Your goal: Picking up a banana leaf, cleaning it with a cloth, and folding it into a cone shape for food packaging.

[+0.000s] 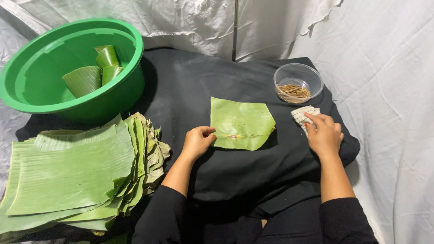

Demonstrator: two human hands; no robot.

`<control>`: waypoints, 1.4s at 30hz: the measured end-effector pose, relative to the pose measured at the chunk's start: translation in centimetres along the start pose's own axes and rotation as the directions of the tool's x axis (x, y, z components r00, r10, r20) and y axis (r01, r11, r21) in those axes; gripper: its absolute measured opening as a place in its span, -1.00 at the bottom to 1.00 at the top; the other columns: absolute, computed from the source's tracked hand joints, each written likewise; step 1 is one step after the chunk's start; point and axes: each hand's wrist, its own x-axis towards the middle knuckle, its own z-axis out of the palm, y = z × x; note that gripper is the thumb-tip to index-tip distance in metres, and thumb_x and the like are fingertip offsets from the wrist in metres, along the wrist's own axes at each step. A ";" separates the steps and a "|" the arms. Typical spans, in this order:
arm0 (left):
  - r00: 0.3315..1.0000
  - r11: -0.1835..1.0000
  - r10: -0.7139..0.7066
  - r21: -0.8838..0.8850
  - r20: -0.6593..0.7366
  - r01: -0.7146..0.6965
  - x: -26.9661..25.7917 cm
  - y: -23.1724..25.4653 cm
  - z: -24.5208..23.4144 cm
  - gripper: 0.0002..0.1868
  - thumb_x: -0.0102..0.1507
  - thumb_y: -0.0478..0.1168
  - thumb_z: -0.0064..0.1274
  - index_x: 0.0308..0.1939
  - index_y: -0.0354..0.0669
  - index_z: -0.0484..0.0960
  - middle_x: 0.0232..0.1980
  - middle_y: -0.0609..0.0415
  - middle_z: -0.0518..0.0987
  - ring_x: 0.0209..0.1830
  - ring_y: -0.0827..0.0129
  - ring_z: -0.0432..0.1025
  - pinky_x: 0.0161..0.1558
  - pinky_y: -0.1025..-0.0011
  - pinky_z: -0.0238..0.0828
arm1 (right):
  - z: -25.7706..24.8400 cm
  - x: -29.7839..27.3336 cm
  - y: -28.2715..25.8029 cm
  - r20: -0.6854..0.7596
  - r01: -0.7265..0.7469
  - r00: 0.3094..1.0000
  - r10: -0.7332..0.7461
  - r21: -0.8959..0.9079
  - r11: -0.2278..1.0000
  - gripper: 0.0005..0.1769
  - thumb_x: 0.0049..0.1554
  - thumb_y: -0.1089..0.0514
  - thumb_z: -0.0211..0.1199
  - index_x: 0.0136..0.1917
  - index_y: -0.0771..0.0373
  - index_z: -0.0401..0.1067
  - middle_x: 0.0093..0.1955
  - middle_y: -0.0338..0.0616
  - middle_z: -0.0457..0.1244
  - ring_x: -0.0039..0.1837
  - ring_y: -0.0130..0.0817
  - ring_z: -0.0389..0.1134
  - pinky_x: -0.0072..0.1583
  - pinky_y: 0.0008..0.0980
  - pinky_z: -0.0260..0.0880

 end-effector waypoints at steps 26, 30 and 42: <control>0.998 1.000 -0.007 -0.005 0.070 0.007 1.0 -0.7 0.4 -0.84 0.09 -0.22 0.27 -0.24 0.00 0.77 -0.29 0.05 0.72 -0.08 0.11 0.61 0.00 0.23 0.50 | 0.5 -5.4 -15.2 0.198 0.236 0.950 -0.241 0.049 0.971 -0.62 0.20 -0.27 0.16 0.30 -0.54 0.44 0.40 -0.36 0.18 0.40 -0.05 0.14 0.24 0.02 0.20; 0.996 1.000 0.021 0.009 0.082 -0.022 0.2 0.0 0.0 -0.79 0.11 -0.21 0.25 -0.16 0.04 0.76 -0.24 0.07 0.74 0.00 0.09 0.60 0.20 0.13 0.42 | 1.4 -4.7 -13.2 0.158 0.120 0.979 -0.128 0.054 0.991 -0.66 0.18 -0.25 0.16 0.24 -0.53 0.48 0.36 -0.44 0.15 0.36 -0.14 0.15 0.24 -0.04 0.21; 0.986 0.995 0.068 0.068 0.153 -0.079 0.1 -0.1 0.1 -0.67 0.06 -0.15 0.25 -0.08 0.08 0.76 -0.19 0.05 0.74 0.05 0.06 0.58 0.22 0.09 0.40 | 1.7 -4.1 -20.9 -0.032 0.418 0.908 -0.417 0.012 0.908 -0.68 0.18 0.01 0.20 0.19 -0.30 0.55 0.28 -0.14 0.22 0.29 0.08 0.21 0.19 0.19 0.24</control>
